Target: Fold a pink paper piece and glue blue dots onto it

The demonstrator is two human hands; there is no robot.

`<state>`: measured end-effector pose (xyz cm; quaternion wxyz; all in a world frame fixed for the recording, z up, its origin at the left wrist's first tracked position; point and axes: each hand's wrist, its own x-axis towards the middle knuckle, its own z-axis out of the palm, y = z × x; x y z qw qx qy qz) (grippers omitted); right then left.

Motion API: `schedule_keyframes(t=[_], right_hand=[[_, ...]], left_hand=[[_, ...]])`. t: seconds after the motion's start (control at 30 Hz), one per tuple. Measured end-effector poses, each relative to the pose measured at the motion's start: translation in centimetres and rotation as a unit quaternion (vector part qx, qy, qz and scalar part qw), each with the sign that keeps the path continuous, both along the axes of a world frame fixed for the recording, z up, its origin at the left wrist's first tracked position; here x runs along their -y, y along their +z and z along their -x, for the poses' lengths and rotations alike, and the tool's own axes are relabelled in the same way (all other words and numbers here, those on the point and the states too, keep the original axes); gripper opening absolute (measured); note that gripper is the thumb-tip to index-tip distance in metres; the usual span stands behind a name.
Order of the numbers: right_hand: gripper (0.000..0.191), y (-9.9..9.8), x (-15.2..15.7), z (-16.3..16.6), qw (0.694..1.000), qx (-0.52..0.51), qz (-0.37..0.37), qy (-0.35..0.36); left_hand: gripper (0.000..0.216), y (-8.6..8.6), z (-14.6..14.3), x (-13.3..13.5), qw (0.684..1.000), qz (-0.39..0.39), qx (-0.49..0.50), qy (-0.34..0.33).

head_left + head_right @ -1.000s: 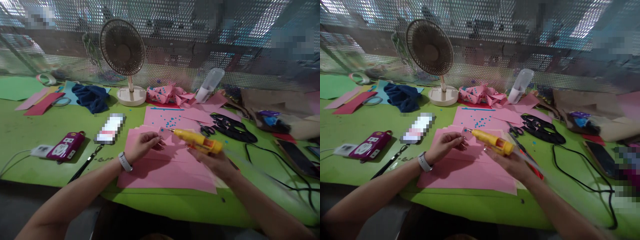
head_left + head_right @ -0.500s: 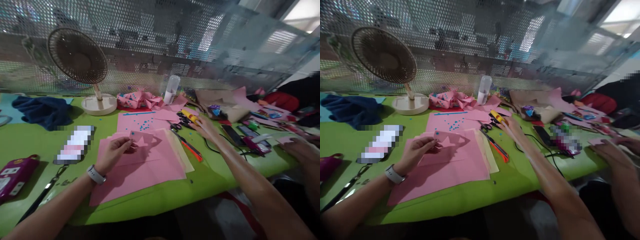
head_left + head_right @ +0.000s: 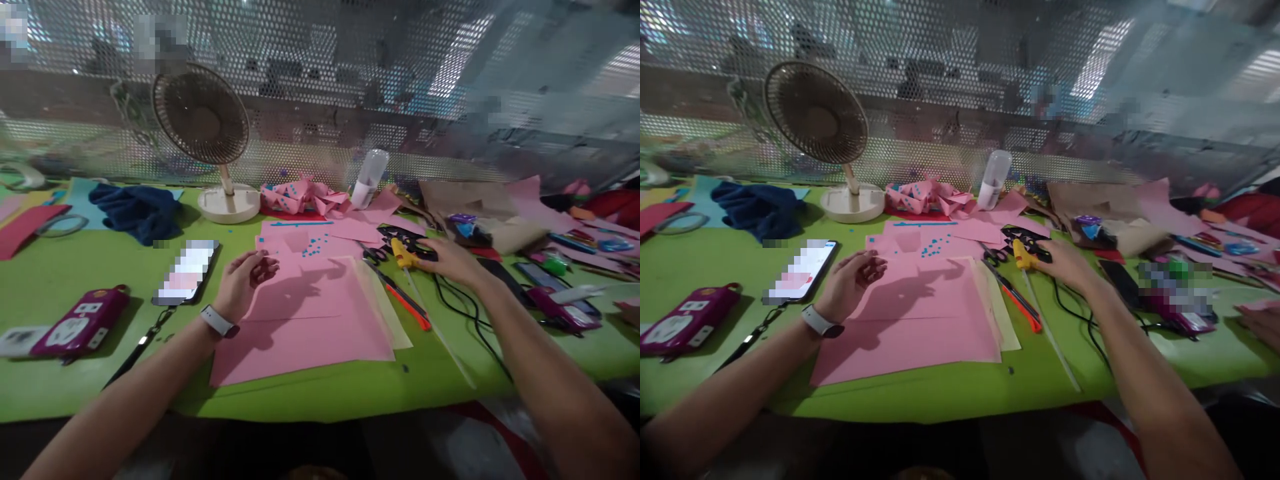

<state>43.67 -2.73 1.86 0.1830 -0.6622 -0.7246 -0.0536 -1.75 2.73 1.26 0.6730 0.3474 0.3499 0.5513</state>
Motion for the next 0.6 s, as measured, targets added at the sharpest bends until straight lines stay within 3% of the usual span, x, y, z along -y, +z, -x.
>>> schedule_keyframes(t=[0.13,0.33,0.43,0.6], right_hand=[[0.015,1.2,-2.7,6.6,0.999,-0.003,0.004,0.045],[0.017,-1.7,-9.5,17.6,0.988,0.057,0.035,0.143],[0.019,-2.7,-11.9,19.7,0.981,0.09,0.048,0.165],[0.018,-3.5,-13.7,20.6,0.968,0.143,0.074,0.191]], left_hand=[[0.024,-0.1,0.0,-0.2,1.0,0.011,0.014,0.012],[0.021,0.3,0.6,-0.7,0.999,0.013,0.028,0.025],[0.02,0.5,0.9,-0.9,0.999,0.018,0.029,0.025],[0.02,0.6,0.7,-0.8,0.999,0.025,0.029,0.021]])
